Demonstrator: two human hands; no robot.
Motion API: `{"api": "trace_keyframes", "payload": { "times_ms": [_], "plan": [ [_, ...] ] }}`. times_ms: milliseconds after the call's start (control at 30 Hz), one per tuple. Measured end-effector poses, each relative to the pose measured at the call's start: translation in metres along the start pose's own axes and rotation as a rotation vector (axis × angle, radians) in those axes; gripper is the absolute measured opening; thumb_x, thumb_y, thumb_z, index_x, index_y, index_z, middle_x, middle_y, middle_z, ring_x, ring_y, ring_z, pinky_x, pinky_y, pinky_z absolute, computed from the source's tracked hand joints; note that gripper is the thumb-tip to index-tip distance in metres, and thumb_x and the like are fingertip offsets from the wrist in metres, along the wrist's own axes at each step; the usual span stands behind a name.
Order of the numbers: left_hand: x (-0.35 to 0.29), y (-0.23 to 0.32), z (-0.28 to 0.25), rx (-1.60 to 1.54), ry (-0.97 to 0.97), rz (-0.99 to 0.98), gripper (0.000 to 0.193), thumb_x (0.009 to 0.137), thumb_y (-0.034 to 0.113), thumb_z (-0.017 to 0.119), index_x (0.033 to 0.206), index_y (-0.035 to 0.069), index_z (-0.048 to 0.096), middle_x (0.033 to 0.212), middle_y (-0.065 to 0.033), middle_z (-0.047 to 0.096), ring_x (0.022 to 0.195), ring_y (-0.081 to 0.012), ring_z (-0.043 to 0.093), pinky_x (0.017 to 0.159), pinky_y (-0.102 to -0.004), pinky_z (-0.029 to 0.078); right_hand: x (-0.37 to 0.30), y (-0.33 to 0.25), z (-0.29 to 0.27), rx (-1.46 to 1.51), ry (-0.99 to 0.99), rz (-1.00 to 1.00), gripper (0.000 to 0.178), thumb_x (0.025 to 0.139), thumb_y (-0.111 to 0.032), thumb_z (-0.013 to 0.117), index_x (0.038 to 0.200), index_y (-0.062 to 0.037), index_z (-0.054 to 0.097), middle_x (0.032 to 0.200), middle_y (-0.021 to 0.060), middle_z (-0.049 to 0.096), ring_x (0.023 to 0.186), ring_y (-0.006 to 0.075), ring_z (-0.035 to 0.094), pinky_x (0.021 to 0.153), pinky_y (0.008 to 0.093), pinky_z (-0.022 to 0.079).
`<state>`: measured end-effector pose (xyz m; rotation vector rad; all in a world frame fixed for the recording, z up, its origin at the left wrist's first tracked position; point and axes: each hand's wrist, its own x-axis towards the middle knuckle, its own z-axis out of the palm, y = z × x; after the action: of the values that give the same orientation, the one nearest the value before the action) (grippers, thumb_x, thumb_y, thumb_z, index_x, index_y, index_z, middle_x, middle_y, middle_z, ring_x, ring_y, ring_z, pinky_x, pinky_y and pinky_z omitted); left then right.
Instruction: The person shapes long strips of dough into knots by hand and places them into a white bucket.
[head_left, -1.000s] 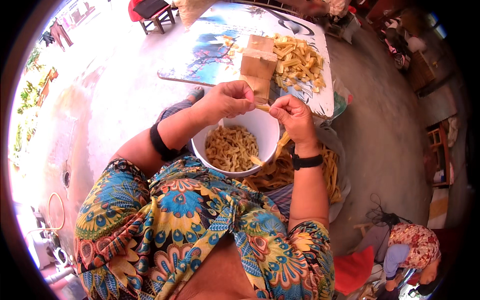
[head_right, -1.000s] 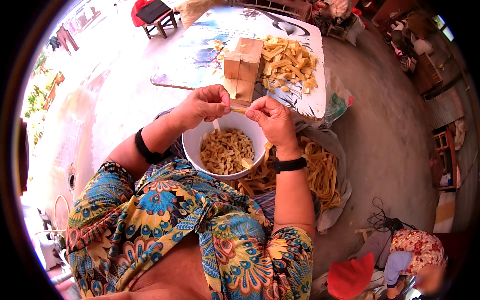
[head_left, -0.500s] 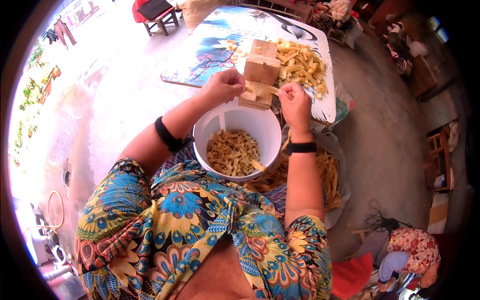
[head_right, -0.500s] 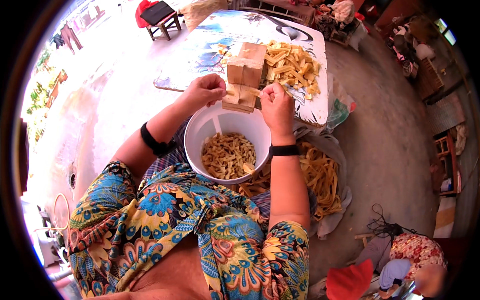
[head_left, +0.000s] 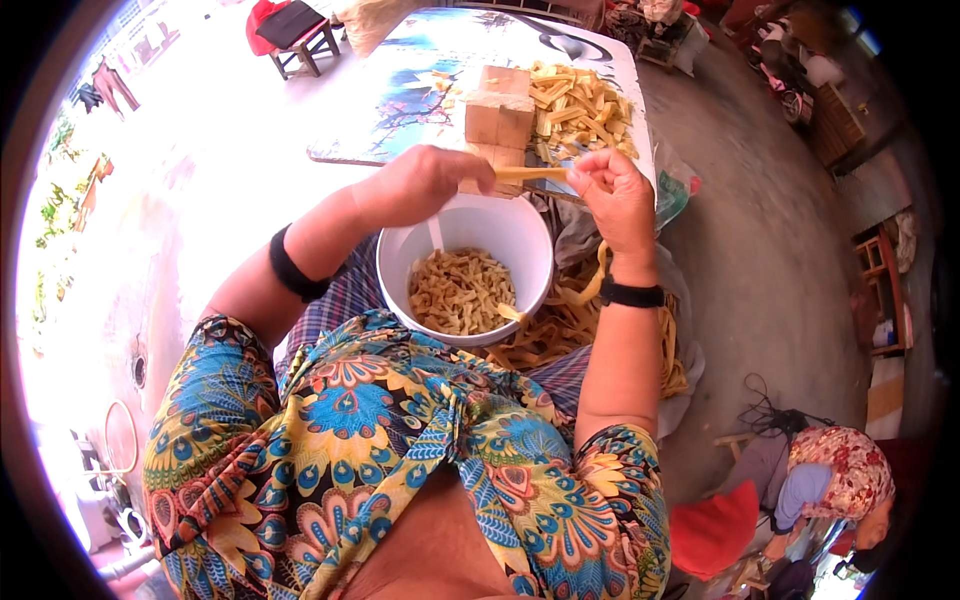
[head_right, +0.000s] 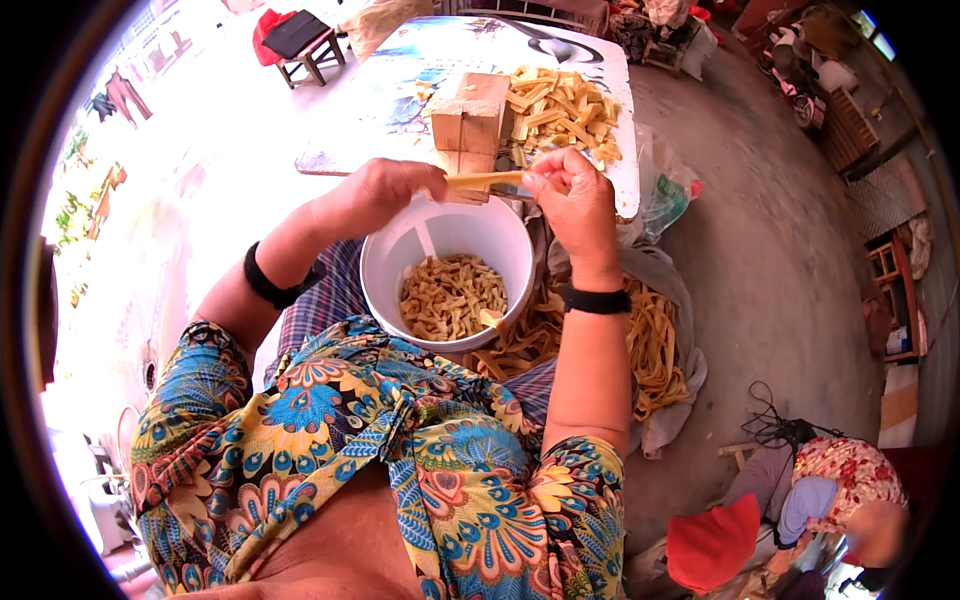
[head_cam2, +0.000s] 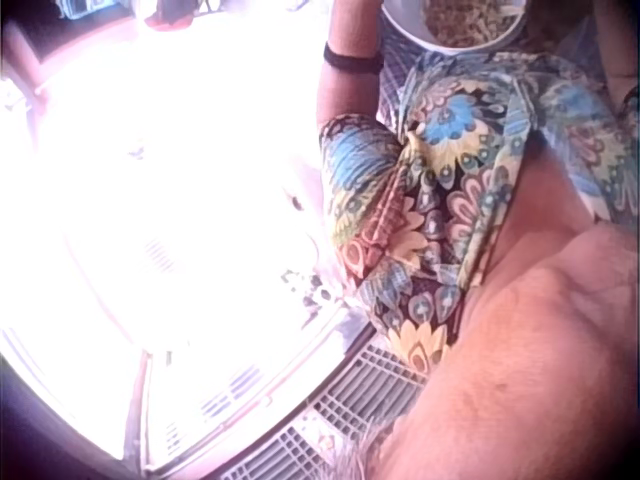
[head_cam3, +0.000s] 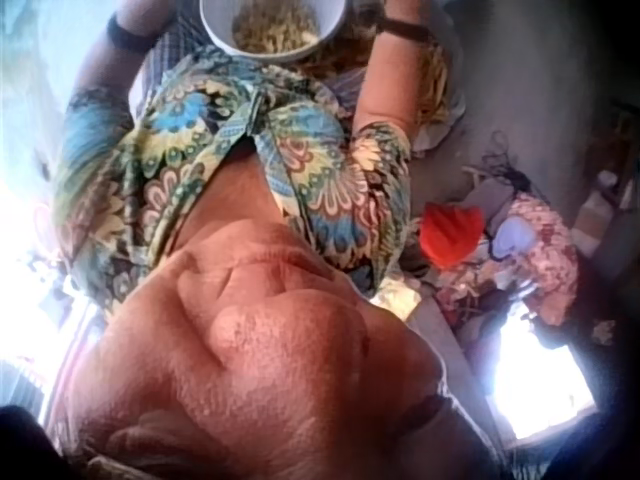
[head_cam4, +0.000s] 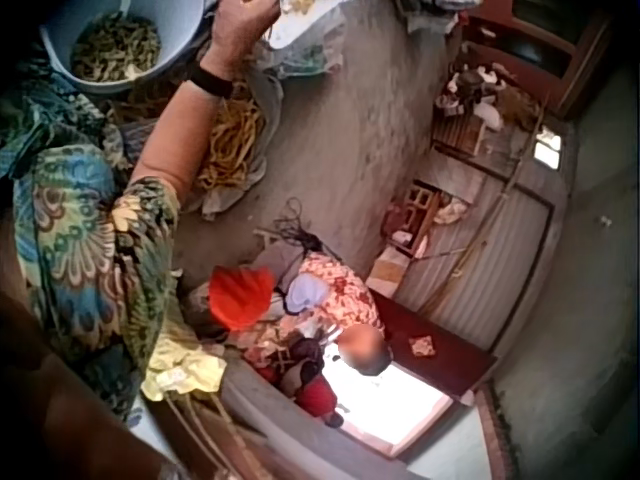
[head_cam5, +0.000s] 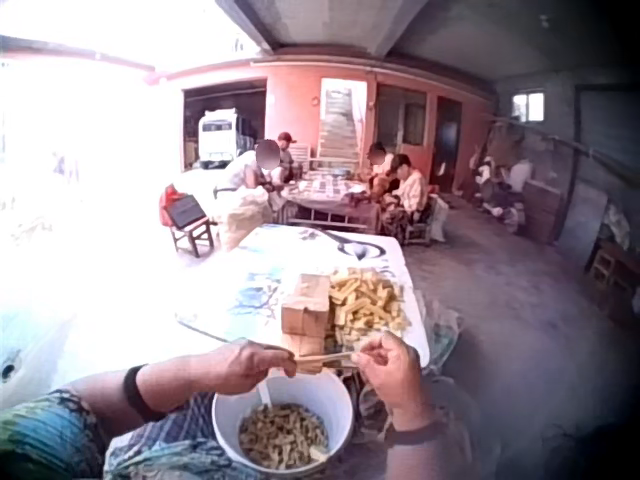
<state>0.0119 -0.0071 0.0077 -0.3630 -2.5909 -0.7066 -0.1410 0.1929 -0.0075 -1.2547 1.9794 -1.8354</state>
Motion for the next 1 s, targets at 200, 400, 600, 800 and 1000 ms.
{"api": "trace_keyframes", "payload": {
  "times_ms": [200, 400, 600, 800, 1000],
  "plan": [
    [0.009, 0.015, 0.004, -0.578, -0.041, -0.544, 0.060, 0.075, -0.007, 0.039, 0.133, 0.003, 0.036, 0.091, -0.0113, 0.064, 0.051, -0.0184, 0.056, 0.051, -0.0275, 0.047, -0.016, -0.030, 0.040, -0.248, 0.079, -0.461, 0.015, 0.077, -0.001, 0.061, 0.088, -0.0101, 0.060, 0.068, 0.0071, 0.059, 0.057, 0.0172, 0.058, 0.050, 0.0268, 0.046],
    [0.007, 0.023, 0.011, -1.656, -0.130, -0.396, 0.062, 0.083, 0.008, 0.045, 0.139, 0.004, 0.020, 0.085, -0.0087, 0.060, 0.044, -0.0134, 0.049, 0.043, -0.0223, 0.039, -0.020, -0.019, 0.051, -0.505, 0.105, -0.664, 0.023, 0.072, -0.005, 0.066, 0.091, -0.0170, 0.065, 0.065, 0.0063, 0.052, 0.057, 0.0244, 0.057, 0.049, 0.0336, 0.046],
    [0.022, 0.009, 0.045, -1.477, 0.305, -0.576, 0.029, 0.086, 0.003, 0.044, 0.111, -0.006, 0.054, 0.078, -0.0054, 0.059, 0.045, -0.0053, 0.042, 0.046, -0.0167, 0.034, -0.019, 0.005, 0.054, 0.476, -0.114, -0.195, 0.004, 0.082, -0.012, 0.063, 0.087, -0.0123, 0.062, 0.068, -0.0001, 0.055, 0.055, 0.0071, 0.048, 0.046, 0.0204, 0.037],
    [0.028, 0.013, 0.062, -1.602, 0.235, -0.344, 0.029, 0.083, 0.001, 0.050, 0.111, -0.001, 0.056, 0.085, -0.0027, 0.061, 0.048, -0.0048, 0.041, 0.045, -0.0176, 0.033, -0.018, 0.000, 0.052, 1.072, -0.007, 0.255, 0.007, 0.082, -0.011, 0.064, 0.081, -0.0107, 0.058, 0.062, -0.0038, 0.051, 0.048, 0.0009, 0.039, 0.039, 0.0144, 0.022],
    [0.025, 0.022, 0.058, -0.990, 0.291, -0.297, 0.026, 0.086, 0.000, 0.052, 0.112, 0.002, 0.058, 0.131, -0.0057, 0.045, 0.063, -0.0072, 0.054, 0.054, -0.0187, 0.044, -0.017, -0.001, 0.042, 0.633, 0.072, 0.183, 0.008, 0.080, -0.007, 0.065, 0.078, -0.0060, 0.057, 0.061, -0.0018, 0.054, 0.048, 0.0021, 0.043, 0.042, 0.0153, 0.030]
  ]
}}
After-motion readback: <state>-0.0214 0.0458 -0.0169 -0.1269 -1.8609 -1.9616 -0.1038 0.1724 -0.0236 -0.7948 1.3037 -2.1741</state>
